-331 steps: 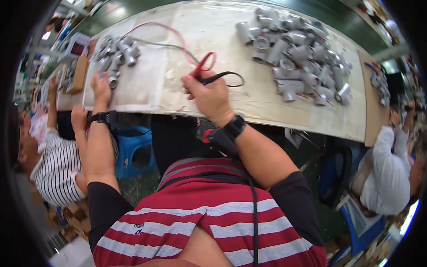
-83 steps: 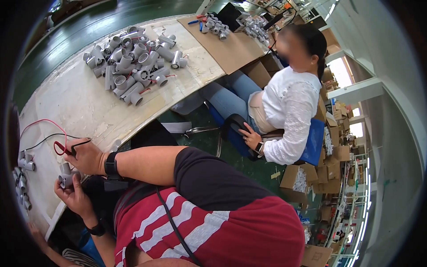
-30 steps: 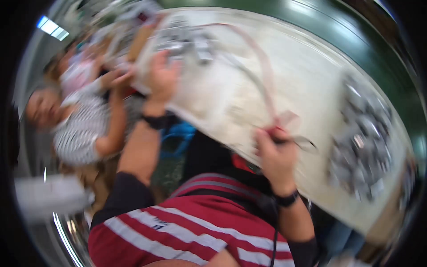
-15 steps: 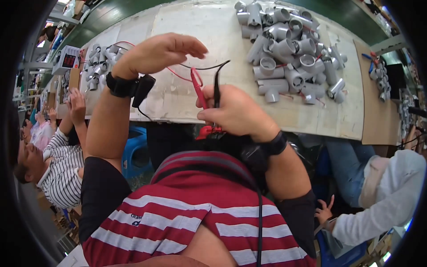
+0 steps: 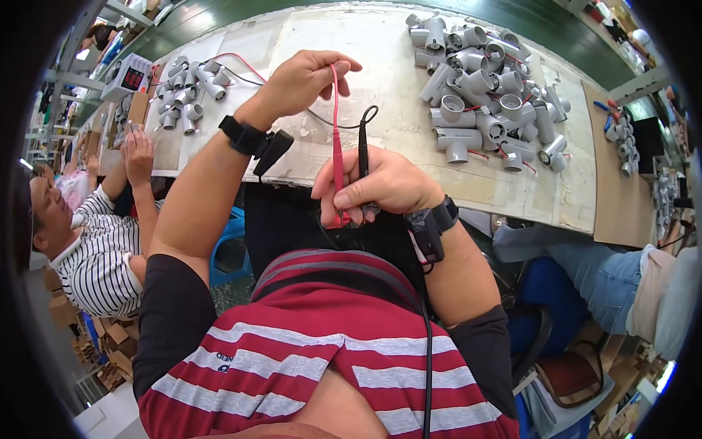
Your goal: Testing small electronic components using multimeter probes at a quality control station.
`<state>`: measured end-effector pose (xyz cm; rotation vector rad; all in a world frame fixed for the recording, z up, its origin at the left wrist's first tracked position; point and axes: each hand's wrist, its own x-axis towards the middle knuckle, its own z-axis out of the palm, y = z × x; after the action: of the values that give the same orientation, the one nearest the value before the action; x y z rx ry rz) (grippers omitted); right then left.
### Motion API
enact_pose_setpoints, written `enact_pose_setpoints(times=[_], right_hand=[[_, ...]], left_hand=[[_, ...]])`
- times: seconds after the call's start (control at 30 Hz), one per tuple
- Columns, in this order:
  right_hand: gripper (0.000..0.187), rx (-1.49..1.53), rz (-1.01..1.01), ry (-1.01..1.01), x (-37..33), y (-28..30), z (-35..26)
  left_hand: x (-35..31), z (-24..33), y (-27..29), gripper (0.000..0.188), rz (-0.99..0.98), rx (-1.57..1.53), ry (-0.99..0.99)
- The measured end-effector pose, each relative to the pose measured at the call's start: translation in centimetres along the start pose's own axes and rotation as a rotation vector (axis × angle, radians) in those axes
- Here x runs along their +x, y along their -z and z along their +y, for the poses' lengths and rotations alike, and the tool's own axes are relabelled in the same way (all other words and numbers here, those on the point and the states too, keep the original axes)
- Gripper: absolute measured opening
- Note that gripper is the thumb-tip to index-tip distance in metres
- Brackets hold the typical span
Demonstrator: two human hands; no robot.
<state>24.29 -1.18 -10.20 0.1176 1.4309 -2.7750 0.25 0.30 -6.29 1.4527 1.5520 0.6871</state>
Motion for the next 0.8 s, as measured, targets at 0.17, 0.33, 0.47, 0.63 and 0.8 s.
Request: enact_pose_setpoints(times=[0.17,0.33,0.47,0.63,0.8], right_hand=[[0.019,-0.053,0.220,-0.005,0.8,-0.8,-0.7],[0.018,-0.153,0.310,0.012,1.0,0.5,-0.9],[0.019,-0.271,0.217,-0.067,1.7,-0.3,-0.7],[0.021,-0.189,0.183,-0.136,2.1,0.9,-0.7],[0.022,-0.237,0.216,-0.112,2.5,1.5,-0.5]], left_hand=[[-1.4,-2.8,0.6,0.027,0.755,0.937,-0.703],[-7.9,0.2,-3.4,0.030,0.616,0.340,-0.388],[-9.4,-0.2,-5.1,0.029,0.092,-0.470,-0.025],[-7.7,-1.7,-4.3,0.025,-0.024,-0.672,-0.045],[-6.5,-1.5,-4.3,0.021,0.051,-0.563,-0.046]])
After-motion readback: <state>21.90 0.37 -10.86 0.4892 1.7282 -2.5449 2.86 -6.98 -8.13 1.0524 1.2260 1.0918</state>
